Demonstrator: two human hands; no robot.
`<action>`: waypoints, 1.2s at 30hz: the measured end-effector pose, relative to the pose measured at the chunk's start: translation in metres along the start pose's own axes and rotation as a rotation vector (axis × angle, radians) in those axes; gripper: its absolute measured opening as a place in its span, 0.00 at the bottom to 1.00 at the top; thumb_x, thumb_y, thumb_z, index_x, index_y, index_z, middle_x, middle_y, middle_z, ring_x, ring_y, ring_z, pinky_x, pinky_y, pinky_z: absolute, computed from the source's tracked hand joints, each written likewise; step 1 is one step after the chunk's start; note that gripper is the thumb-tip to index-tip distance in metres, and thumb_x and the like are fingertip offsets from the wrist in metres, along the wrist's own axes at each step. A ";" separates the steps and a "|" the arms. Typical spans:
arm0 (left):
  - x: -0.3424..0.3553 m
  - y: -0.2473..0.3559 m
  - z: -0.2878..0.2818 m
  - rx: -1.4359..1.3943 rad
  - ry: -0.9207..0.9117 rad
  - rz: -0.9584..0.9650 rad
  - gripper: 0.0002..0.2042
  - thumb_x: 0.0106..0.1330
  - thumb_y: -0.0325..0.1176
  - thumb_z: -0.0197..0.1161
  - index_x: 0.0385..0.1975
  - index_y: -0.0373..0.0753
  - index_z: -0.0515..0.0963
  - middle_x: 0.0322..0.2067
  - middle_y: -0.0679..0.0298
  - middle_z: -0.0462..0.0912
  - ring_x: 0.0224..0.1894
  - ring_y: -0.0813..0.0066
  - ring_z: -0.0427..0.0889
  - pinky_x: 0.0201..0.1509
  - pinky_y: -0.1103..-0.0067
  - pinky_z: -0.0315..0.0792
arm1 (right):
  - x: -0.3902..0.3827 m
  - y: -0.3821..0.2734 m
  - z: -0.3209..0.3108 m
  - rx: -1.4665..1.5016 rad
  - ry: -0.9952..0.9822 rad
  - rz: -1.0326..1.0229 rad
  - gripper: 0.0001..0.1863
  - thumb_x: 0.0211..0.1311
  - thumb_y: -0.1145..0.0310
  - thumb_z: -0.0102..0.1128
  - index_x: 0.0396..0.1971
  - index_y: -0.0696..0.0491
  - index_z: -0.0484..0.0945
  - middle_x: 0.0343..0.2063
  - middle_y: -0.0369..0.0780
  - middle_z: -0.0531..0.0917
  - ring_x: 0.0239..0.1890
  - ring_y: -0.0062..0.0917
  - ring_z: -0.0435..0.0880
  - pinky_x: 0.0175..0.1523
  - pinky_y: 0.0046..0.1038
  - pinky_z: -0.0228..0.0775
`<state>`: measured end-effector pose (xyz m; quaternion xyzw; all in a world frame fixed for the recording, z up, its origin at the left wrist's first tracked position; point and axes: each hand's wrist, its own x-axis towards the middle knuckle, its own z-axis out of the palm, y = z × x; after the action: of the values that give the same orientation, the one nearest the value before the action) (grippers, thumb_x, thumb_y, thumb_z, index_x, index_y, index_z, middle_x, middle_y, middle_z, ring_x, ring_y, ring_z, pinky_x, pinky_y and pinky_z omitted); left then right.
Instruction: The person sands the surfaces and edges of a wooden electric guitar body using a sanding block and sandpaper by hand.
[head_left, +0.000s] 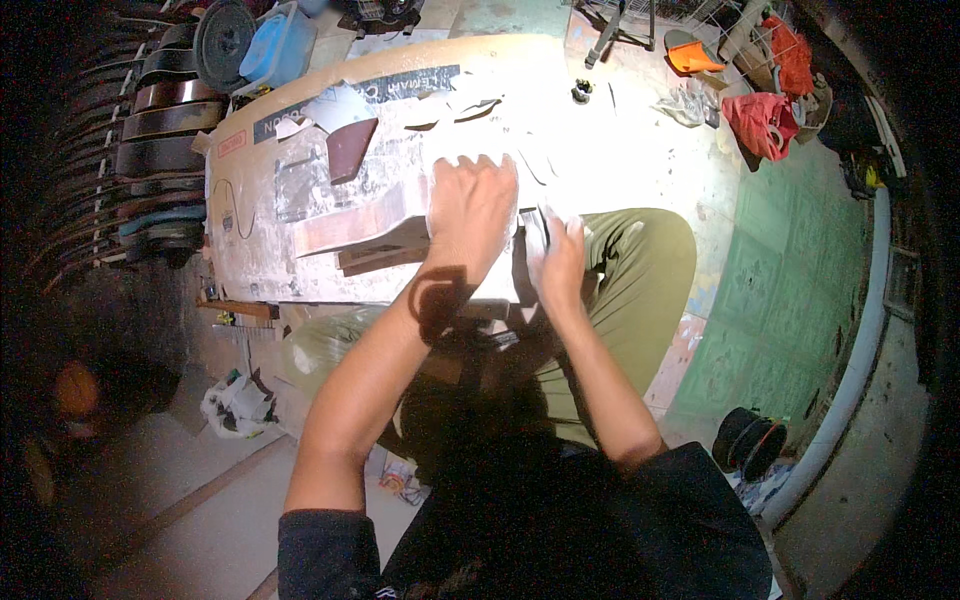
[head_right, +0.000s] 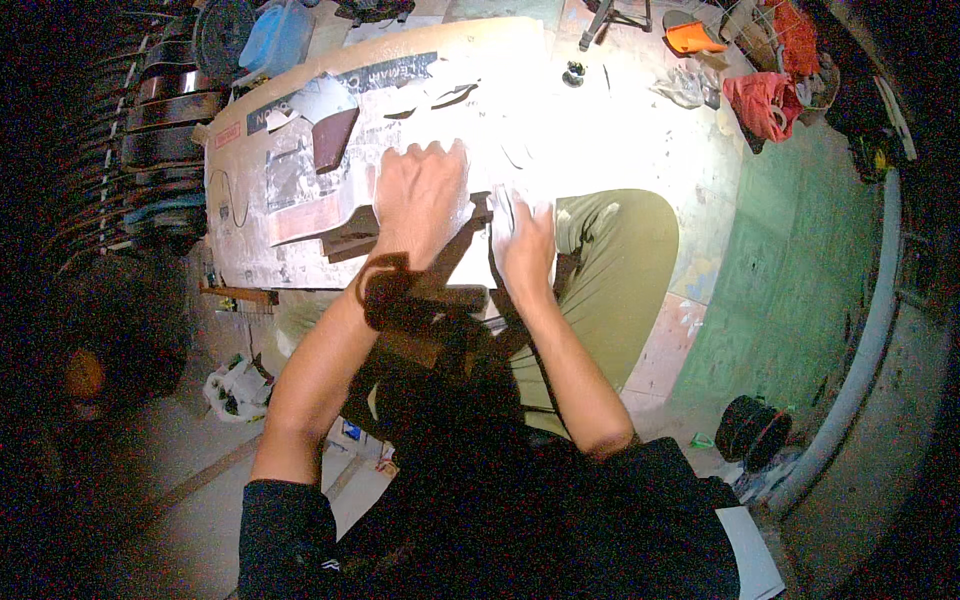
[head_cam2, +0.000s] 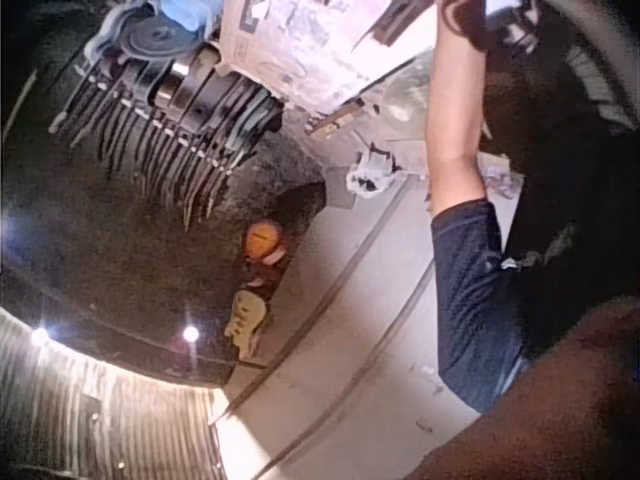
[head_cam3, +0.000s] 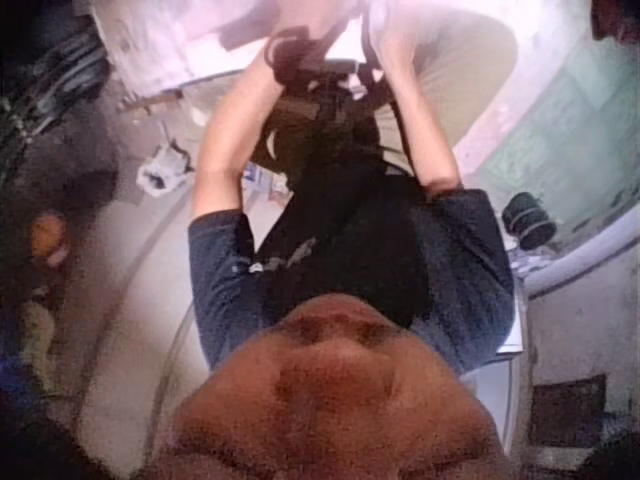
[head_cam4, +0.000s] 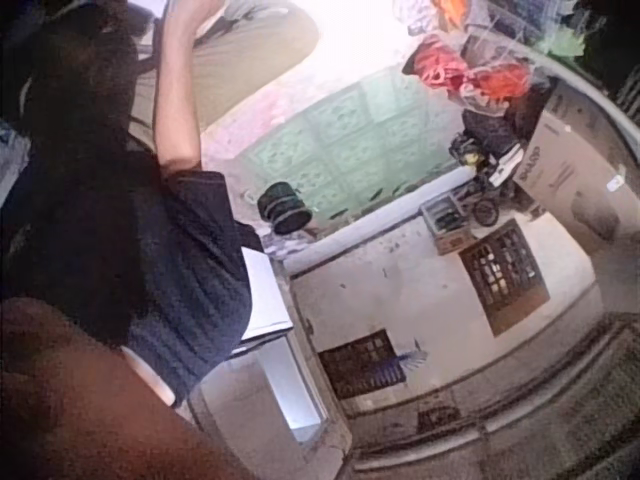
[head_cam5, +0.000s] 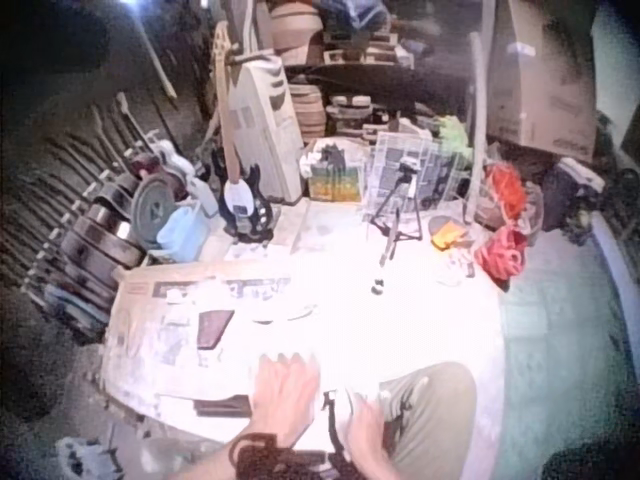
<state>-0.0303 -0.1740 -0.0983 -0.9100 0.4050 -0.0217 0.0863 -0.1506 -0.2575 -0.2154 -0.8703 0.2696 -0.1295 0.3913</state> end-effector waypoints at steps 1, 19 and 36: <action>0.004 -0.003 0.000 0.002 0.003 0.000 0.07 0.55 0.27 0.65 0.35 0.41 0.81 0.24 0.64 0.82 0.31 0.69 0.83 0.37 0.71 0.69 | 0.010 -0.001 0.001 0.001 0.003 -0.003 0.28 0.50 0.85 0.58 0.56 0.60 0.75 0.54 0.58 0.74 0.59 0.51 0.73 0.65 0.39 0.64; 0.006 0.001 -0.001 0.013 -0.027 -0.022 0.06 0.57 0.28 0.66 0.34 0.39 0.82 0.27 0.61 0.84 0.34 0.66 0.85 0.38 0.69 0.71 | 0.004 0.009 0.015 -0.082 0.167 -0.115 0.26 0.49 0.82 0.62 0.53 0.58 0.79 0.49 0.56 0.78 0.56 0.53 0.73 0.61 0.44 0.66; 0.002 0.004 0.005 0.032 0.091 -0.044 0.03 0.57 0.29 0.64 0.31 0.42 0.81 0.25 0.62 0.83 0.31 0.67 0.84 0.37 0.70 0.70 | 0.019 0.001 0.015 -0.087 0.241 -0.187 0.25 0.49 0.80 0.61 0.52 0.58 0.77 0.44 0.58 0.78 0.52 0.53 0.74 0.58 0.46 0.67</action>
<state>-0.0314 -0.1778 -0.1044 -0.9153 0.3880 -0.0713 0.0817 -0.1287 -0.2604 -0.2257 -0.8859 0.2376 -0.2571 0.3043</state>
